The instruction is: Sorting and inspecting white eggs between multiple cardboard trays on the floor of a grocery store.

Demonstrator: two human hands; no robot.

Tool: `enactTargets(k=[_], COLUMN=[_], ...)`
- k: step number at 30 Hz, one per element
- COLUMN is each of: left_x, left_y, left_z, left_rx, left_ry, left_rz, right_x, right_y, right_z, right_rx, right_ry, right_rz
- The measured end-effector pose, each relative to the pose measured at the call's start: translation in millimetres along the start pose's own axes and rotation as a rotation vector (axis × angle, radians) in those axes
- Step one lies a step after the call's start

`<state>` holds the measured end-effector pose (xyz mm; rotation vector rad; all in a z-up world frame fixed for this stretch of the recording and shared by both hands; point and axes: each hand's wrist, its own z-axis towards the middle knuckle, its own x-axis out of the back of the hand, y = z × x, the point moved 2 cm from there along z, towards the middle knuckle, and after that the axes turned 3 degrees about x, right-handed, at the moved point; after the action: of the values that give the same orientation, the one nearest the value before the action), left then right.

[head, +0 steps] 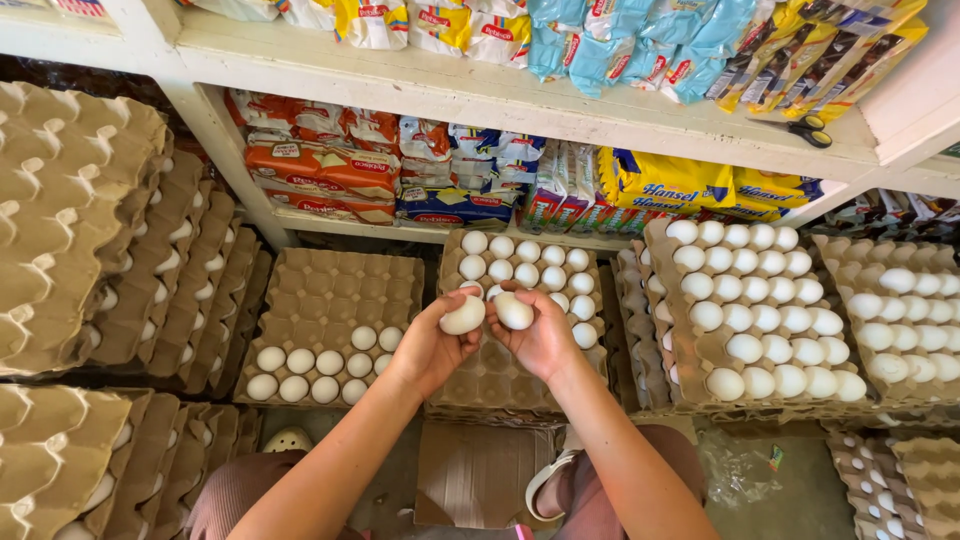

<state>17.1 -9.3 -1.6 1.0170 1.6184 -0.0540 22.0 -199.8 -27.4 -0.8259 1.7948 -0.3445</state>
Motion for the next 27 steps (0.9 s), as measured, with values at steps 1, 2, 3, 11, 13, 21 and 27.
enactTargets(k=[1,2,3,11,13,21,27], left_x=[4,8,12,13,12,12,44], left_y=[-3,-5,-7,-8,-7,-4,-22], left_z=[3,6,9,10,9,6,27], left_rx=[0.0,-0.027,-0.055,-0.053,-0.057,0.029,-0.048], left_ry=[0.0,0.001,0.001,0.068,0.068,0.148,0.022], left_rz=[0.0,0.016,0.032,0.009,0.01,-0.053,0.08], right_x=[0,2,3,6,2,-4,0], right_y=[0,1,1,1,1,0,-1], right_z=[1,1,2,3,1,-2,-3], right_rx=[0.0,-0.011,-0.022,-0.011,-0.006,-0.031,-0.076], right_ry=[0.0,0.041,0.082,0.067,0.072,0.08,0.006], right_rz=[0.0,0.009,0.017,0.038,0.037,-0.052,-0.043])
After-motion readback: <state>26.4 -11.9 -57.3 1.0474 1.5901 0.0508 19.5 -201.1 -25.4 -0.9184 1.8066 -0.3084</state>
